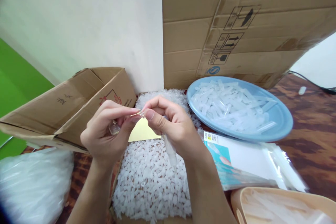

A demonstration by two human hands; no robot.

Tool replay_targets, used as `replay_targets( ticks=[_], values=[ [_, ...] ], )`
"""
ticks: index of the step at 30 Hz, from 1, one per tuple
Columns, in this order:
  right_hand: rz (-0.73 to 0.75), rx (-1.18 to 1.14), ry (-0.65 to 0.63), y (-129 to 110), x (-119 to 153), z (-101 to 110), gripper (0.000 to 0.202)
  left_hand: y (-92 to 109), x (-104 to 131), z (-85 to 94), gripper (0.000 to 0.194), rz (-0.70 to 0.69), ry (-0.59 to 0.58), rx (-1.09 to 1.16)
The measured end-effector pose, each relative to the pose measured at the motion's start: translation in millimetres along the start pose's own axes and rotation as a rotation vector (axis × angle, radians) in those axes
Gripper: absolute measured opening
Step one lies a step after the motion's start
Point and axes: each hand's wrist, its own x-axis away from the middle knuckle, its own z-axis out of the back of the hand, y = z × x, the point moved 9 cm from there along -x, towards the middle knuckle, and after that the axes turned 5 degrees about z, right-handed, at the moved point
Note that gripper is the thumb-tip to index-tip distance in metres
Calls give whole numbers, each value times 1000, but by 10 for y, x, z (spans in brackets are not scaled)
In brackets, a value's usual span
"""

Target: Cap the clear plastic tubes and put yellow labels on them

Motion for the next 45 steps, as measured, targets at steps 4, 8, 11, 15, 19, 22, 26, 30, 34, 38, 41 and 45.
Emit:
replay_targets(
  ticks=[4,8,11,15,19,22,26,30,34,38,41,45],
  values=[
    [-19,41,27,-3,-2,47,19,-153,6,-33,32,126,-60,93],
    [-19,80,79,-5,-6,104,20,-229,0,-42,48,189,-76,139],
    [-6,98,95,-11,-13,120,19,-221,-9,-45,51,177,-74,150],
    [0,107,102,-12,-23,119,17,-250,8,-66,45,181,-101,136],
    [10,112,110,-25,-25,117,15,-232,26,-95,45,147,-141,154],
    [28,117,117,-46,-20,123,15,-189,25,-127,49,148,-166,181],
    [51,142,94,-62,-23,100,13,-123,16,-178,59,177,-212,112],
    [52,168,43,-41,-31,40,10,-51,-9,-218,63,157,-265,113],
    [23,197,11,-4,-29,2,10,-45,-14,-267,72,141,-327,292],
    [-7,259,-26,-7,-20,-24,9,-143,22,-342,78,247,-410,537],
    [-17,334,-49,-23,-18,-41,10,-199,31,-347,76,331,-418,606],
    [-34,389,-57,-18,-26,-46,13,-161,29,-341,76,346,-457,569]
  ],
)
